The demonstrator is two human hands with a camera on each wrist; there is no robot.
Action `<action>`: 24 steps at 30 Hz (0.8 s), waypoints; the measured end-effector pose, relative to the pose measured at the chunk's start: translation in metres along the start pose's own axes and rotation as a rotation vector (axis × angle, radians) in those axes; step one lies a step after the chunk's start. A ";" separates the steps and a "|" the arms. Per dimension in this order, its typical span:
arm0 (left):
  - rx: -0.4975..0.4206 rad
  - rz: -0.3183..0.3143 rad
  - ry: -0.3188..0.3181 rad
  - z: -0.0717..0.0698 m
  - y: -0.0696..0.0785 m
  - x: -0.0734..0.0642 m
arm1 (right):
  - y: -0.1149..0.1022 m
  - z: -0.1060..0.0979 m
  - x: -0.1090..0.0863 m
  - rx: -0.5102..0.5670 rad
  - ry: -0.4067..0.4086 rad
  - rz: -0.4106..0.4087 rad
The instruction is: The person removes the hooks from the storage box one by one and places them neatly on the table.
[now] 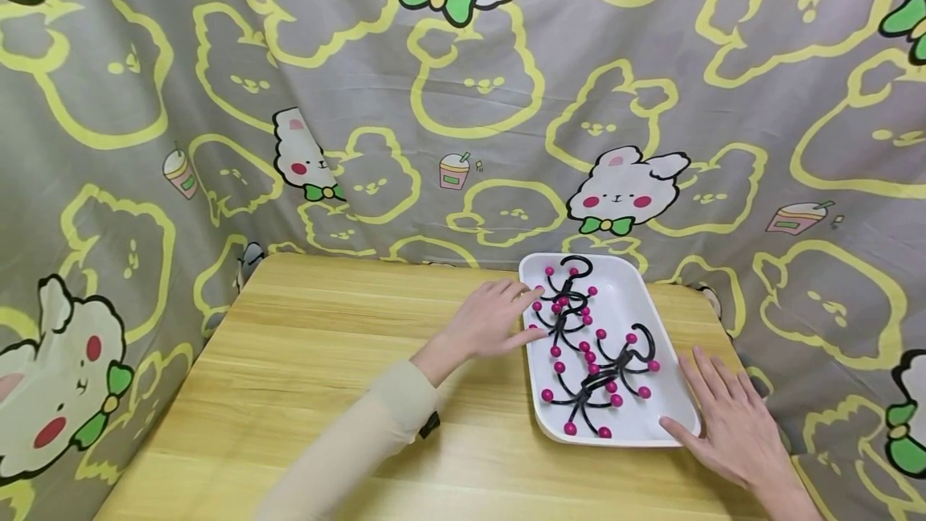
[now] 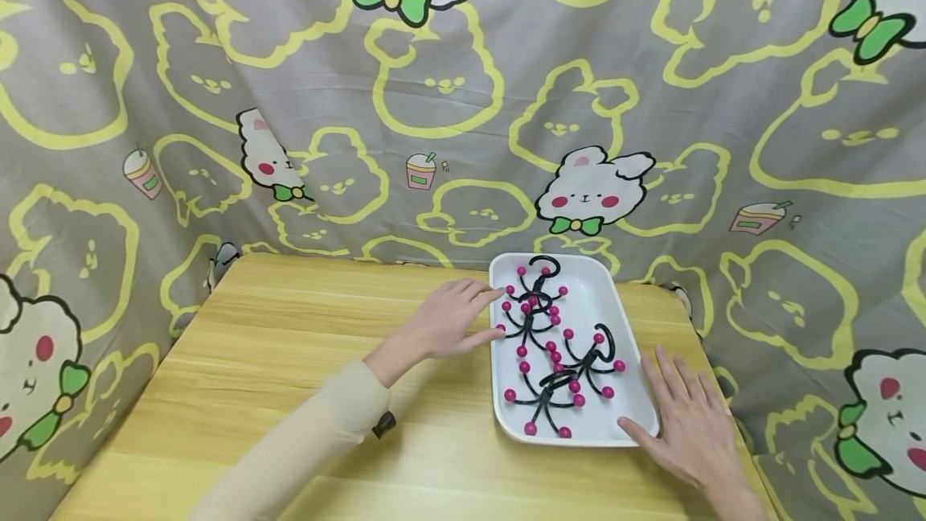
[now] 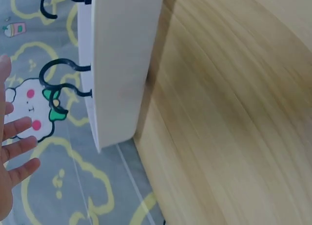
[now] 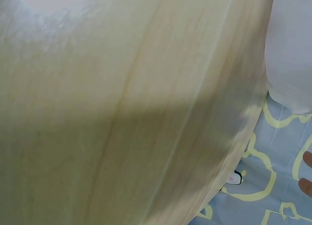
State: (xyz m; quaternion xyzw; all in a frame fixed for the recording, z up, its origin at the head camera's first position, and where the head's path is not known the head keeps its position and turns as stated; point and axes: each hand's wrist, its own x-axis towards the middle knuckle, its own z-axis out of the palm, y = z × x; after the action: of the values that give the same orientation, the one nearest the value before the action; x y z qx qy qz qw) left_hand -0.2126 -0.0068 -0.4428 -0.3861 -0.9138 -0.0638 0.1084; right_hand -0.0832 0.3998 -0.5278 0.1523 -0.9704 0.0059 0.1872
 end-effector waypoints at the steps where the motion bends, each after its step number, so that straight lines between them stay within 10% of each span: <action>1: 0.003 -0.001 -0.002 0.001 0.002 0.003 | 0.000 0.000 0.000 0.000 -0.002 0.001; 24: 0.084 -0.083 -0.100 0.026 0.014 0.056 | -0.001 0.004 -0.003 -0.011 -0.015 0.004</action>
State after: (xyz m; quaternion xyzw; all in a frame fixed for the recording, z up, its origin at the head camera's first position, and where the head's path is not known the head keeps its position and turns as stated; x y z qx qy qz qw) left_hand -0.2439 0.0471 -0.4538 -0.3457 -0.9352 -0.0102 0.0760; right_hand -0.0819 0.3991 -0.5325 0.1494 -0.9721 0.0000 0.1808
